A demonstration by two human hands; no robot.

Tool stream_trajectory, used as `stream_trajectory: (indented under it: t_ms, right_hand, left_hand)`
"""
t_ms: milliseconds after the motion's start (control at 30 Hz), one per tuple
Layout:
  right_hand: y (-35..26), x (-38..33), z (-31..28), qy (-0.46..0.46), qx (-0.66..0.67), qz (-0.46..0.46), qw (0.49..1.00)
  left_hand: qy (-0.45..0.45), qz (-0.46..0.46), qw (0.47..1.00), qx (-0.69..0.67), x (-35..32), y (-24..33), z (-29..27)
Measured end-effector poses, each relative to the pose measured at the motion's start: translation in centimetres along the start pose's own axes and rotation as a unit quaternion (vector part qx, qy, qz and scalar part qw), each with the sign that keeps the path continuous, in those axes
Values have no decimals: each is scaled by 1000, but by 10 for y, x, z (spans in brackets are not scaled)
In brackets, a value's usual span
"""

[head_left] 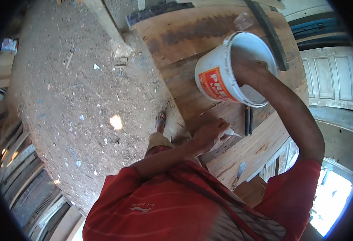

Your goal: The person applies glue to a wooden board and then uses a scraper to spread it across the surface.

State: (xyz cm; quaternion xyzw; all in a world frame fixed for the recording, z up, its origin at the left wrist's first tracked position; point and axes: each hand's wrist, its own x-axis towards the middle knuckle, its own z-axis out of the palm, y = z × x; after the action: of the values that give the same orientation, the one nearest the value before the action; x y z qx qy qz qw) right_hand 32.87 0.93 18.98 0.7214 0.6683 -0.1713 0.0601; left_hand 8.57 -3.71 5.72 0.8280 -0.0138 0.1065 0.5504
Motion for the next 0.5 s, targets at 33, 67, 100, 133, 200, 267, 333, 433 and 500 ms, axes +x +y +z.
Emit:
stream_trajectory:
  t_ms: [33, 67, 100, 133, 200, 267, 333, 433, 500]
  right_hand:
    - [-2, 5, 4, -5, 13, -1, 1000]
    - [-3, 11, 3, -7, 24, 0, 1000]
    - [-5, 14, 5, -10, 36, 1, 999]
    - [-9, 15, 9, -14, 48, 0, 999]
    - [-11, 8, 10, -20, 65, 19, 997]
    - [-10, 2, 9, -28, 79, 32, 996]
    - [-9, 1, 10, -25, 89, 35, 995]
    - [-8, 6, 11, -26, 105, 37, 993]
    - [-8, 7, 12, -29, 112, 38, 993]
  left_hand:
    - [-7, -9, 1000, -4, -2, -2, 1]
    - [-12, -15, 1000, -1, -1, -4, 1]
    - [-19, -20, 1000, 3, -1, -6, 2]
    - [-27, -25, 999, 7, -3, -7, 3]
    - [-33, -4, 999, 6, -2, -10, 7]
    - [-40, 2, 999, 8, -2, -10, 9]
    - [-49, -6, 999, 10, -1, -8, 8]
    - [-41, -15, 999, 0, -1, -8, 6]
    - [-40, -14, 999, -4, -2, -8, 8]
